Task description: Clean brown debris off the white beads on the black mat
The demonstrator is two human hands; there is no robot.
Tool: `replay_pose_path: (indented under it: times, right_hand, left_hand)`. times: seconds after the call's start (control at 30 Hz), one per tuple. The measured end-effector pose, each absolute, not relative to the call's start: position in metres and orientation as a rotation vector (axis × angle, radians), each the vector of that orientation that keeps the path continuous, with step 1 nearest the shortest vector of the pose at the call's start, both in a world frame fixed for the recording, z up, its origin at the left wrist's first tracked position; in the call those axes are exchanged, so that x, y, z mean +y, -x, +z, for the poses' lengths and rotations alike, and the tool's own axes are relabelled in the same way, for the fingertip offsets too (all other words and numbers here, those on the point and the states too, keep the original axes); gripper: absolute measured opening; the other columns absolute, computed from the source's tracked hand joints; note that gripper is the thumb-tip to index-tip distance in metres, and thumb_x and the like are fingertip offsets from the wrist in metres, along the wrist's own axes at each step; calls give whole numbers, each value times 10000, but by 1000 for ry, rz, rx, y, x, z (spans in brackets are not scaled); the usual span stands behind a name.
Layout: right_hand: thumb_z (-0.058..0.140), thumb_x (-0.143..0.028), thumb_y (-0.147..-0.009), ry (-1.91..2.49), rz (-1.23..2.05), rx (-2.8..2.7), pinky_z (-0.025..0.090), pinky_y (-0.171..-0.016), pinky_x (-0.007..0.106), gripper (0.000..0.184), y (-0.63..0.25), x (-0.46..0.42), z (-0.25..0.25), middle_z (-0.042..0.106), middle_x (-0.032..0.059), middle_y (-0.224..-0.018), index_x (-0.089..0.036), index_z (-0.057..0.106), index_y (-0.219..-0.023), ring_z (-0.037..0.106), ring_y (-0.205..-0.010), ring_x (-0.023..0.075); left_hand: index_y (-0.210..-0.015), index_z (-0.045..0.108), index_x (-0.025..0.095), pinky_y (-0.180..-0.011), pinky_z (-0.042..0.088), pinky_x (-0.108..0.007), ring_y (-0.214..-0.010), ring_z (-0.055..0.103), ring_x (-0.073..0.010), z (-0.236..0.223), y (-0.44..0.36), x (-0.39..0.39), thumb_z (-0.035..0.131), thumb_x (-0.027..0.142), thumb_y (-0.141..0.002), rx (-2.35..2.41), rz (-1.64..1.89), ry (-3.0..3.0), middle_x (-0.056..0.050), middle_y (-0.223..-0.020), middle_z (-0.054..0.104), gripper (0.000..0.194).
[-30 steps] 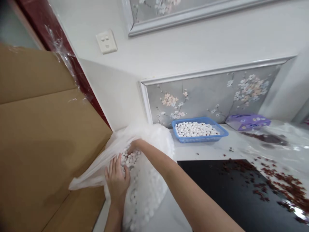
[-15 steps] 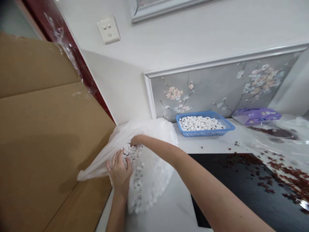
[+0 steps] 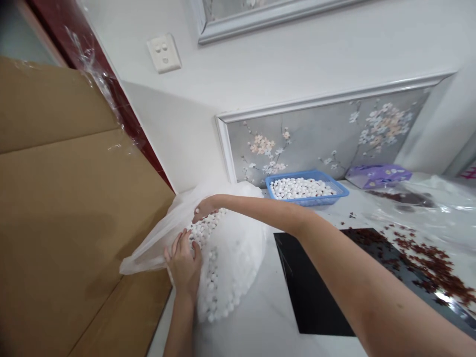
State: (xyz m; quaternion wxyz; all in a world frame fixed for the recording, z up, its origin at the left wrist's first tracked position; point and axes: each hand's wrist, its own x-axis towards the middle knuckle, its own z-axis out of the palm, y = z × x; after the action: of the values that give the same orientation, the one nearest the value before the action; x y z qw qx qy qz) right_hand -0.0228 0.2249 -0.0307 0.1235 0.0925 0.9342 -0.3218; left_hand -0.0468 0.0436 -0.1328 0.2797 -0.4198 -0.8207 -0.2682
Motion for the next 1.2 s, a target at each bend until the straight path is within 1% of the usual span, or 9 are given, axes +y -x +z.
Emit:
replay_pose_path:
  times: [0.07,0.13,0.2,0.3,0.47,0.63,0.8,1.0,1.2]
  right_hand:
    - [596,-478,-794,-203,-997,2688,313,-502,203,339,-3,223,-21,550,5,-807,-152,602,-887,424,-593,73]
    - [575,-499,-793,-177,-1063,2685,259,-482,201,341,-35,224,-11,514,-15,-754,-163,584,-847,366,-558,58]
    - [544,-533,-798,-187,-1124,2709,245,-488,203,364,-69,229,-5,493,-22,-741,-171,566,-829,350,-568,59]
    - [544,-523,-798,-277,-1124,2878,291,-553,199,365,-118,246,-8,465,-20,-705,-159,556,-776,376,-617,74]
    - [564,-376,-825,-762,-855,2999,300,-585,205,244,-191,279,-52,478,-11,-656,-140,588,-765,417,-631,97]
    - [534,-407,-864,-1124,-667,3026,294,-598,217,258,-242,273,-107,559,32,-813,-168,631,-856,490,-705,129]
    - [539,-450,-865,-1198,-496,3084,315,-649,217,268,-253,274,-135,540,57,-971,-207,647,-902,518,-880,173]
    - [534,-434,-875,-1217,-397,3064,329,-649,220,267,-243,317,-151,555,63,-1001,-207,653,-950,533,-865,174]
    - [535,-438,-871,-1278,-374,3049,357,-664,228,286,-229,331,-164,566,74,-1006,-200,650,-980,542,-888,195]
  left_hand:
    - [-1157,546,154,-1091,185,-478,-1183,510,-222,-131,46,43,392,214,-858,-2218,-734,1121,-105,-1224,604,342]
    - [-1160,545,144,-1082,202,-495,-1187,504,-235,-127,44,44,381,233,-861,-2257,-742,1106,-118,-1228,598,353]
    - [-1160,546,140,-1068,224,-518,-1176,507,-250,-124,42,45,369,251,-861,-2301,-746,1087,-128,-1227,594,365]
    - [-1160,549,140,-1059,238,-531,-1134,525,-261,-121,41,47,363,271,-851,-2342,-729,1089,-134,-1181,610,383]
    - [-1191,527,135,-1059,243,-519,-1095,537,-269,-122,42,51,315,330,-861,-2357,-686,1075,-141,-1147,615,438]
    - [-1217,505,115,-1057,241,-537,-1120,523,-297,-119,41,53,281,372,-847,-2420,-656,1097,-166,-1152,605,503]
    - [-1212,518,101,-1051,264,-527,-1122,525,-311,-114,41,57,259,396,-825,-2467,-608,1099,-178,-1144,609,551]
    - [-1213,522,120,-1059,273,-491,-1141,516,-302,-114,45,57,258,427,-817,-2517,-587,1106,-169,-1186,593,566]
    - [-1171,547,126,-1069,261,-493,-1148,511,-287,-114,45,57,280,387,-807,-2533,-586,1129,-153,-1181,600,522]
